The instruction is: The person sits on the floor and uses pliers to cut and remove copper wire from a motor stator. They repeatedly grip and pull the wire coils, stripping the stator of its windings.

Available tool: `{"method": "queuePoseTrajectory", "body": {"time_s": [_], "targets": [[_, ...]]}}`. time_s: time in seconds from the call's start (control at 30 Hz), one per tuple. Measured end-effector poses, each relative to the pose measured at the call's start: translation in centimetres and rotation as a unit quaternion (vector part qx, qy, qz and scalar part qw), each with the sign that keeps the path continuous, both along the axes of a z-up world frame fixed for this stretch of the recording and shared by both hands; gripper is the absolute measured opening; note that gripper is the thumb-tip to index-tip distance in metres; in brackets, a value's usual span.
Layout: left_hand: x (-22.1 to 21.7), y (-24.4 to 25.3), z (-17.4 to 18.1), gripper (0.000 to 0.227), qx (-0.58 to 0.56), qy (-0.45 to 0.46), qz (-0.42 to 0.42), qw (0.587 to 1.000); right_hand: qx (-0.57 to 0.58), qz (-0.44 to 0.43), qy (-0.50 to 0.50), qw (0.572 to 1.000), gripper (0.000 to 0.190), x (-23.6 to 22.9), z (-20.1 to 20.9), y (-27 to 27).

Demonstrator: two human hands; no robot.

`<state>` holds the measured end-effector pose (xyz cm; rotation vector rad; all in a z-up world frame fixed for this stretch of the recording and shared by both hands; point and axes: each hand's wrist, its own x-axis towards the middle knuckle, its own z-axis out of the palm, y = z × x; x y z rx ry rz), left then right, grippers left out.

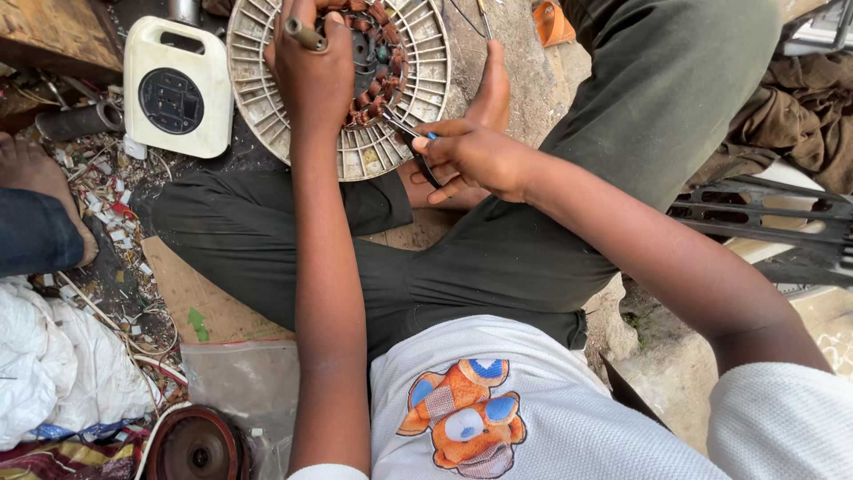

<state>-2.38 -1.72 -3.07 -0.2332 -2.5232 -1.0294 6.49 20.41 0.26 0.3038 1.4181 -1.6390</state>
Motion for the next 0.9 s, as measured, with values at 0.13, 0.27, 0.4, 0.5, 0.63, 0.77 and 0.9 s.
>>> {"method": "queuePoseTrajectory", "body": {"time_s": [0.13,0.27,0.4,0.5,0.63,0.77,0.9], "targets": [[0.3,0.1,0.5,0.01,0.002,0.021,-0.004,1.0,0.048,0.023,0.19,0.98,0.04,0.2,-0.8,-1.3],[0.4,0.3,0.9,0.008,-0.011,0.021,-0.012,1.0,0.154,0.048,0.339,0.927,0.049,0.7,-0.9,-1.9],[0.3,0.3,1.1,0.01,-0.01,0.041,-0.013,0.999,0.253,0.069,0.37,0.891,0.05,0.7,-0.5,-2.1],[0.3,-0.1,1.1,0.008,-0.022,0.035,-0.018,0.999,0.249,0.072,0.392,0.883,0.048,0.7,-0.5,-2.2],[0.3,-0.3,0.8,0.012,0.005,0.011,-0.005,1.0,0.266,0.069,0.578,0.768,0.037,0.8,-0.6,-1.4],[0.1,-0.8,0.2,0.008,-0.017,0.039,0.008,0.999,0.256,0.125,0.513,0.81,0.03,0.5,-0.7,-1.0],[0.1,-0.6,-0.1,0.009,-0.006,0.045,0.007,0.999,0.202,0.14,0.396,0.885,0.026,0.1,-0.1,-0.9]]}}
